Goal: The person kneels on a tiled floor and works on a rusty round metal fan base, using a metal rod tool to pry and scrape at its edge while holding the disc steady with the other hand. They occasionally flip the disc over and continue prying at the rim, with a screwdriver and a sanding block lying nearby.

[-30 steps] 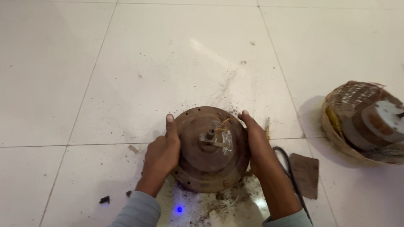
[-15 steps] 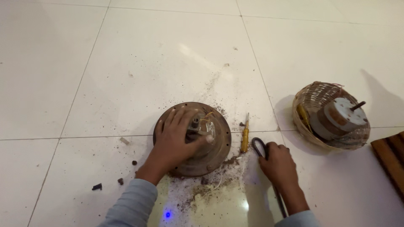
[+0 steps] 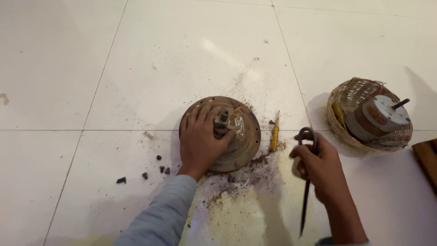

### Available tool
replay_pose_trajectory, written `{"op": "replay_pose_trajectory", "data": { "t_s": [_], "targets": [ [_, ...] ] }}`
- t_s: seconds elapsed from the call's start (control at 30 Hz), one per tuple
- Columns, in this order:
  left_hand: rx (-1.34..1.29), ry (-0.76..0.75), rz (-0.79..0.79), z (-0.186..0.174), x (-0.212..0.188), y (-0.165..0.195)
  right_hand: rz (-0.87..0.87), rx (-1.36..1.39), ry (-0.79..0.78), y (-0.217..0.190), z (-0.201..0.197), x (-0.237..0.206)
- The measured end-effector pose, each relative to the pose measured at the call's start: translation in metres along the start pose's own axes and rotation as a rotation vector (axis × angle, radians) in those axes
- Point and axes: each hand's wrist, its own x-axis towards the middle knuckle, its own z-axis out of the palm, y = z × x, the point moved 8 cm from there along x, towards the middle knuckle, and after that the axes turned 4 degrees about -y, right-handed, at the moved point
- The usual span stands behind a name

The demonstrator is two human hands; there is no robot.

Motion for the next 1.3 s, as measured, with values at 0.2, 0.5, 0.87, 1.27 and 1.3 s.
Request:
{"op": "replay_pose_trajectory", "data": {
  "t_s": [0.2, 0.5, 0.87, 1.27, 1.3],
  "targets": [
    [0.034, 0.079, 0.018, 0.001, 0.003, 0.002, -0.288, 0.589, -0.072, -0.093, 0.008, -0.031],
    [0.045, 0.088, 0.006, 0.009, 0.007, 0.001, -0.500, 0.632, -0.022, -0.129, 0.047, -0.016],
    [0.041, 0.059, 0.006, 0.013, 0.015, -0.004, -0.519, 0.622, -0.037, -0.121, 0.066, -0.037],
    [0.052, 0.136, -0.070, 0.020, 0.037, -0.003, -0.540, 0.741, -0.104, -0.125, 0.068, -0.026],
    [0.037, 0.138, -0.055, 0.019, 0.039, -0.003, -0.537, 0.708, -0.082, -0.126, 0.066, -0.025]
  ]
}}
